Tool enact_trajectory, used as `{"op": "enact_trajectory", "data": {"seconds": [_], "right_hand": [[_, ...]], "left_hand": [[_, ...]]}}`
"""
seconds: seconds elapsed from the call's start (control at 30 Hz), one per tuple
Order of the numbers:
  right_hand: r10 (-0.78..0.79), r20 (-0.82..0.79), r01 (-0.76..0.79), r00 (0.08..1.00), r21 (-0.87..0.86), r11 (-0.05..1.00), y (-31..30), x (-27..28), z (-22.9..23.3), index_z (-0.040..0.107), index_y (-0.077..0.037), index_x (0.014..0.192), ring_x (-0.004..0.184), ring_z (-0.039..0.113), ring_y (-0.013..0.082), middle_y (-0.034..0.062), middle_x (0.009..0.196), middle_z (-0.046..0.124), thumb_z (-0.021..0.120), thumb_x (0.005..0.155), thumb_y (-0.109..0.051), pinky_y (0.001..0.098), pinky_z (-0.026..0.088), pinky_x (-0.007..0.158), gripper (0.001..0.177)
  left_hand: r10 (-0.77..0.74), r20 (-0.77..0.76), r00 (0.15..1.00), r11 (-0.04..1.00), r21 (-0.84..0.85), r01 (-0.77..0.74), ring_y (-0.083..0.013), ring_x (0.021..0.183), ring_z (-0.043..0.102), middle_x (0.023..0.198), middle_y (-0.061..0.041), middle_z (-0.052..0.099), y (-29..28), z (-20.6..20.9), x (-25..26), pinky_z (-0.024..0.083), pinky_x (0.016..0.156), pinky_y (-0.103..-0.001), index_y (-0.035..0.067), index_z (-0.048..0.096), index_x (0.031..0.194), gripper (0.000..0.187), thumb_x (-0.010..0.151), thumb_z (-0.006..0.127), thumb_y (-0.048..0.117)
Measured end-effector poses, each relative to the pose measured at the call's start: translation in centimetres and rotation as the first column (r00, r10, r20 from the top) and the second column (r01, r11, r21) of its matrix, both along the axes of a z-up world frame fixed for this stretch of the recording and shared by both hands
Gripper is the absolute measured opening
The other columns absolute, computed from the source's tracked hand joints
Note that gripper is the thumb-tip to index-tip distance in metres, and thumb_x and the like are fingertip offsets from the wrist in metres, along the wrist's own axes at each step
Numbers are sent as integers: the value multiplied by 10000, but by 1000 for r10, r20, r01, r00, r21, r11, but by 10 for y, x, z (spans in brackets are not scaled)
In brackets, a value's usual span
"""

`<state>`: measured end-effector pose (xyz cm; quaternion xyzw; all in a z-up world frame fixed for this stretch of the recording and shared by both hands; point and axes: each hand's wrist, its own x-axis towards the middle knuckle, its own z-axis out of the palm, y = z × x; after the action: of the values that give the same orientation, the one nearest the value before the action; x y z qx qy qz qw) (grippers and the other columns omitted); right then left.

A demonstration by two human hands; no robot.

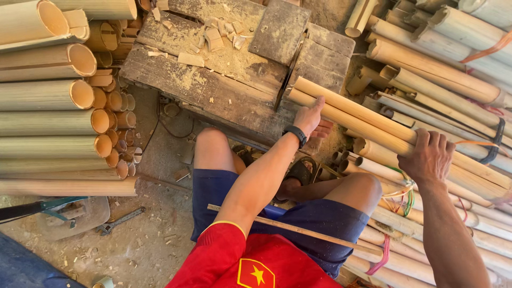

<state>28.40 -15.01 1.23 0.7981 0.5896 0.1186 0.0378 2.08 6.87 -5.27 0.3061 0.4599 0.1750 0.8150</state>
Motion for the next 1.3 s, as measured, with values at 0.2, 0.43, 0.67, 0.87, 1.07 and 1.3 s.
{"op": "enact_trajectory", "data": {"seconds": [0.2, 0.43, 0.67, 0.87, 1.07, 1.3], "right_hand": [[26, 58, -22, 998, -58, 998, 41, 13, -7, 559, -63, 1226, 1177, 576, 314, 156, 1218, 623, 917, 630, -312, 460, 399, 1072, 738], [9, 4, -8, 1000, -180, 984, 70, 35, 5, 561, -58, 1239, 1246, 589, 322, 163, 1255, 636, 896, 655, -329, 462, 421, 1089, 726], [-2, -52, -11, 999, -246, 969, 86, 45, 34, 598, -117, 1340, 1262, 588, 304, 114, 1338, 662, 864, 604, -338, 462, 418, 1045, 814], [85, -141, -87, 986, -14, 996, 11, 10, 44, 577, -115, 1360, 1292, 571, 320, 123, 1327, 652, 907, 577, -290, 463, 406, 1114, 868], [212, 225, -251, 951, 164, 954, -37, -21, 83, 633, -158, 1260, 1123, 597, 304, 73, 1178, 668, 850, 803, -113, 425, 418, 1051, 508], [288, -313, -3, 905, 671, 741, -84, -88, 155, 627, -30, 1251, 1131, 636, 301, 163, 1261, 632, 838, 868, -154, 385, 507, 986, 455]], "left_hand": [[-23, -29, 999, 996, -85, 21, -333, 650, 753, 920, -279, 756, 35, -10, 4, 589, 423, -388, -74, 513, 1351, 822, 946, 487, 642], [52, -38, 998, 991, -122, -56, -312, 586, 737, 844, -245, 764, 58, -4, 31, 554, 399, -360, -73, 560, 1316, 789, 969, 455, 628], [101, -164, 981, 995, -7, -104, -254, 580, 707, 847, -207, 760, 55, 6, 34, 581, 431, -337, -31, 646, 1201, 695, 970, 513, 610], [495, -168, 853, 738, 600, -310, -333, 1281, 533, 1393, -271, 511, -20, 40, -46, 456, 1073, -513, -13, 383, 1405, 1084, 634, 893, 555], [166, -506, 847, -213, 820, 531, -349, 1355, 517, 1440, -181, 527, -83, 113, -71, 480, 1093, -509, 197, 282, 1587, 1186, 611, 892, 486], [-144, 84, 986, 56, 996, -76, -260, 1157, 714, 1299, -134, 666, -88, 145, -41, 637, 994, -410, 152, 405, 1537, 891, 756, 811, 291]]}}
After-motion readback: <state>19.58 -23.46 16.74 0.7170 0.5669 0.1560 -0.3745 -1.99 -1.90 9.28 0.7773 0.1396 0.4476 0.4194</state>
